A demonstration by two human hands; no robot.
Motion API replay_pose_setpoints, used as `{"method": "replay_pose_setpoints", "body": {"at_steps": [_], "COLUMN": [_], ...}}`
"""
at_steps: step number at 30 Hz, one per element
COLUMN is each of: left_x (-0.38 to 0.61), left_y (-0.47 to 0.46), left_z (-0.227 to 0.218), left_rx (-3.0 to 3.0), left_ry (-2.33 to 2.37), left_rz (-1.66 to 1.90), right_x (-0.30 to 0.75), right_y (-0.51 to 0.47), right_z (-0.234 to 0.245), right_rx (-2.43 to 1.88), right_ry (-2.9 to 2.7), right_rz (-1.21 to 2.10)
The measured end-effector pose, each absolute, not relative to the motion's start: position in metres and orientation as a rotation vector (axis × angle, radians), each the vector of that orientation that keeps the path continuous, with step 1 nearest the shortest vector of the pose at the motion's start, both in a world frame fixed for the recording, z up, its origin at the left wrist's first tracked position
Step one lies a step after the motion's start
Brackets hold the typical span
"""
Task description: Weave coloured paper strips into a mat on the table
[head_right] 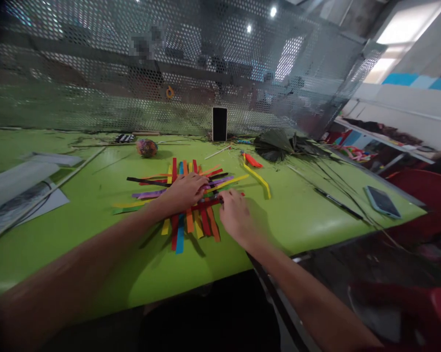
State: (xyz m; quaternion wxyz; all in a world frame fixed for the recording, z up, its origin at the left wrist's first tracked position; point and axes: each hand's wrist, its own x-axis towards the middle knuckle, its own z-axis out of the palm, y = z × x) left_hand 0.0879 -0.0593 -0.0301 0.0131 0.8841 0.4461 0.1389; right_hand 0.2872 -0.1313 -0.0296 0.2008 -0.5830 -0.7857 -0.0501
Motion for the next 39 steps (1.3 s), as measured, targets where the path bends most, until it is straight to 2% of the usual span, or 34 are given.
{"method": "replay_pose_setpoints", "body": {"at_steps": [24, 39], "left_x": [0.086, 0.085], "left_y": [-0.058, -0.061], "left_z": [-0.042, -0.039], "left_rx": [2.749, 2.748], "left_ry": [1.402, 1.382], "left_rz": [0.472, 0.473], "right_x": [0.289, 0.295], "right_y": [-0.136, -0.132], "right_z": [-0.026, -0.034], "right_rx": [-1.505, -1.465], "right_ry": [-2.168, -2.108], "right_rz": [0.087, 0.031]}}
